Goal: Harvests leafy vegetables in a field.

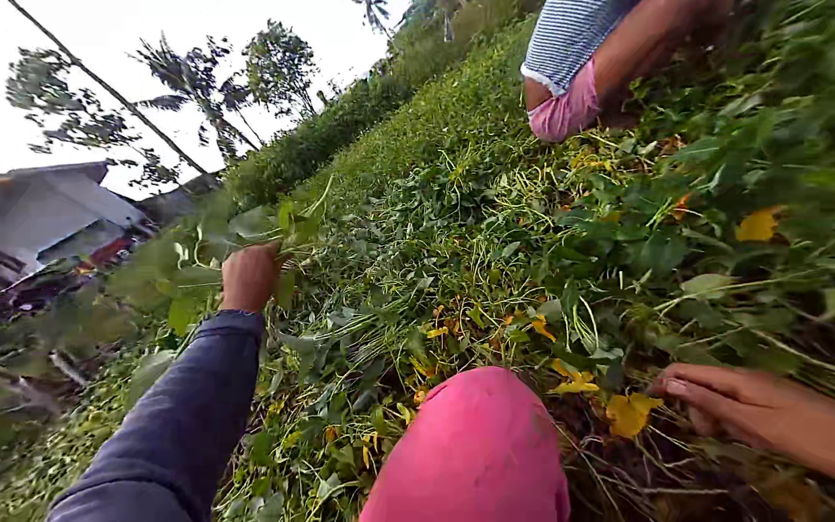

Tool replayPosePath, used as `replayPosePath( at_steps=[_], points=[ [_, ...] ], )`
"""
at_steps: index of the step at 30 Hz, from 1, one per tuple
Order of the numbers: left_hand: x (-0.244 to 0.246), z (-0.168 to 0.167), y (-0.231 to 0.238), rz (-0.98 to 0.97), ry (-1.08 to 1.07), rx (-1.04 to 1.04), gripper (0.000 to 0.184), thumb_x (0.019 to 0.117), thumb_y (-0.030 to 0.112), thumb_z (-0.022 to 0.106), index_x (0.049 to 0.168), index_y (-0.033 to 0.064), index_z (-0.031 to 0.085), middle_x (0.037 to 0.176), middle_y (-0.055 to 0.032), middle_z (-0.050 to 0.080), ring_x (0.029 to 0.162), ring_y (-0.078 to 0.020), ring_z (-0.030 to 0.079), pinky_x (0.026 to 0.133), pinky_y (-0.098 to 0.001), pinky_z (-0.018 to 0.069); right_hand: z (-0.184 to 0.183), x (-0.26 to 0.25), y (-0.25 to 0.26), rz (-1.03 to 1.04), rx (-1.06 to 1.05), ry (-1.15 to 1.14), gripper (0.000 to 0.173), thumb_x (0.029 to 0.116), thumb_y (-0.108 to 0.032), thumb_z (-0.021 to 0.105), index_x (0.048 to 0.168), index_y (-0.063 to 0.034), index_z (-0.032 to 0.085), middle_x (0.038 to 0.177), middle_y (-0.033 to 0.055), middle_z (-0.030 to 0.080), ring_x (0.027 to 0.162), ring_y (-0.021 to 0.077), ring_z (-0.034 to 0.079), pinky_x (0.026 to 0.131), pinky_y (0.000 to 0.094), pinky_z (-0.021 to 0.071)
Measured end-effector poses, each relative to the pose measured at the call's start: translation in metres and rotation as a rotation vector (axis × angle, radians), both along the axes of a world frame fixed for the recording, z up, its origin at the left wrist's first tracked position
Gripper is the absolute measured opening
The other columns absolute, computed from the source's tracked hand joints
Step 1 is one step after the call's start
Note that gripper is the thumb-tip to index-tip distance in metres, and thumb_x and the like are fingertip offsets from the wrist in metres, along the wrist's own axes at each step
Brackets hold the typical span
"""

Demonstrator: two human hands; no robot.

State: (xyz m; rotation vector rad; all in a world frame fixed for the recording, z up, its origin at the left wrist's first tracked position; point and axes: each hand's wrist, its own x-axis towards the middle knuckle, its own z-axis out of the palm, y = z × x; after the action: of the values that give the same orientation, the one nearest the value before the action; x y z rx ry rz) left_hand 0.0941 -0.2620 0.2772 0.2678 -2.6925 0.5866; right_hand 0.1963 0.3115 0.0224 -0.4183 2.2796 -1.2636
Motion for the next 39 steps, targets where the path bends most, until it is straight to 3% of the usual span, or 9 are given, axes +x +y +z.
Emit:
replayPosePath(
  at_steps=[8, 12, 15, 19, 22, 25, 28, 32, 39],
  points=[
    [-0.066, -0.134, -0.101, 0.077, -0.579, 0.068, 0.037, 0.0931, 0.019, 0.076, 0.120, -0.0048, 0.069, 0.119, -0.0332, 0.066, 0.120, -0.0550, 0.058, 0.107, -0.0738, 0.0358, -0.015, 0.070, -0.013, -0.074, 0.051, -0.258, 0.038, 0.1119, -0.029, 0.040, 0.131, -0.0077, 0.064, 0.085, 0.0112, 0.067, 0.061, 0.0201, 0.057, 0.060, 0.0402, 0.0495],
    [-0.107, -0.180, -0.100, 0.116, -0.817, 0.227, 0.038, 0.0931, 0.014, 0.075, 0.127, -0.0018, 0.068, 0.122, -0.0317, 0.065, 0.120, -0.0530, 0.059, 0.102, -0.0712, 0.0418, -0.029, 0.067, -0.054, 0.052, 0.079, -0.345, 0.043, 0.1119, -0.038, 0.039, 0.131, -0.0093, 0.064, 0.089, 0.0128, 0.068, 0.070, 0.0245, 0.062, 0.069, 0.0463, 0.0528],
    [-0.101, -0.185, -0.026, -0.257, -0.456, 0.312, 0.025, 0.1015, 0.017, 0.062, 0.118, -0.0008, 0.072, 0.112, -0.0311, 0.069, 0.106, -0.0555, 0.064, 0.089, -0.0781, 0.0457, -0.040, 0.053, -0.088, 0.032, 0.006, -0.400, 0.044, 0.1119, -0.041, 0.036, 0.130, -0.0126, 0.064, 0.094, 0.0079, 0.067, 0.065, 0.0179, 0.057, 0.063, 0.0394, 0.0505],
    [-0.058, -0.216, 0.108, -1.127, -0.454, 0.427, 0.020, 0.1007, 0.014, 0.061, 0.107, 0.0007, 0.074, 0.099, -0.0152, 0.074, 0.093, -0.0302, 0.073, 0.087, -0.0513, 0.0596, -0.070, 0.036, -0.137, -0.100, -0.128, -0.361, 0.044, 0.1117, -0.041, 0.035, 0.138, -0.0155, 0.061, 0.127, 0.0068, 0.064, 0.073, 0.0153, 0.065, 0.066, 0.0356, 0.0572],
    [-0.012, -0.272, 0.179, -1.535, -0.763, 0.326, 0.013, 0.0976, 0.009, 0.064, 0.103, 0.0065, 0.075, 0.099, -0.0077, 0.074, 0.099, -0.0240, 0.072, 0.090, -0.0435, 0.0591, -0.090, 0.034, -0.169, 0.056, 0.112, -0.286, 0.054, 0.1104, -0.048, 0.037, 0.154, -0.0171, 0.047, 0.164, 0.0133, 0.033, 0.116, 0.0301, 0.066, 0.095, 0.0491, 0.0568],
    [0.010, -0.320, 0.186, -1.443, -1.069, 0.044, 0.018, 0.0922, -0.005, 0.064, 0.106, 0.0035, 0.073, 0.106, -0.0129, 0.072, 0.108, -0.0318, 0.068, 0.096, -0.0537, 0.0512, -0.104, 0.052, -0.185, 0.221, 0.264, -0.304, 0.060, 0.1090, -0.050, 0.039, 0.157, -0.0142, 0.041, 0.167, 0.0217, 0.023, 0.143, 0.0441, 0.043, 0.112, 0.0651, 0.0379],
    [0.017, -0.325, 0.154, -1.250, -1.157, -0.084, 0.023, 0.0913, -0.005, 0.064, 0.110, 0.0041, 0.072, 0.110, -0.0143, 0.070, 0.114, -0.0347, 0.063, 0.100, -0.0594, 0.0456, -0.103, 0.061, -0.181, 0.330, 0.252, -0.390, 0.059, 0.1095, -0.048, 0.040, 0.158, -0.0145, 0.040, 0.167, 0.0196, 0.024, 0.138, 0.0427, 0.049, 0.109, 0.0628, 0.0423],
    [0.040, -0.305, 0.116, -1.353, -1.051, -0.019, 0.019, 0.0897, -0.006, 0.064, 0.104, 0.0046, 0.070, 0.099, -0.0127, 0.069, 0.105, -0.0346, 0.066, 0.091, -0.0551, 0.0528, -0.094, 0.060, -0.168, 0.386, 0.124, -0.588, 0.050, 0.1109, -0.042, 0.041, 0.154, -0.0179, 0.046, 0.150, 0.0160, 0.051, 0.097, 0.0362, 0.070, 0.083, 0.0569, 0.0586],
    [0.047, -0.280, 0.056, -1.129, -1.077, 0.040, 0.018, 0.0917, -0.002, 0.063, 0.102, 0.0062, 0.074, 0.119, -0.0180, 0.069, 0.113, -0.0433, 0.064, 0.085, -0.0633, 0.0544, -0.088, 0.051, -0.166, 0.456, 0.059, -0.790, 0.049, 0.1113, -0.047, 0.035, 0.151, -0.0227, 0.049, 0.128, 0.0206, 0.064, 0.088, 0.0367, 0.070, 0.076, 0.0565, 0.0572]
  ],
)
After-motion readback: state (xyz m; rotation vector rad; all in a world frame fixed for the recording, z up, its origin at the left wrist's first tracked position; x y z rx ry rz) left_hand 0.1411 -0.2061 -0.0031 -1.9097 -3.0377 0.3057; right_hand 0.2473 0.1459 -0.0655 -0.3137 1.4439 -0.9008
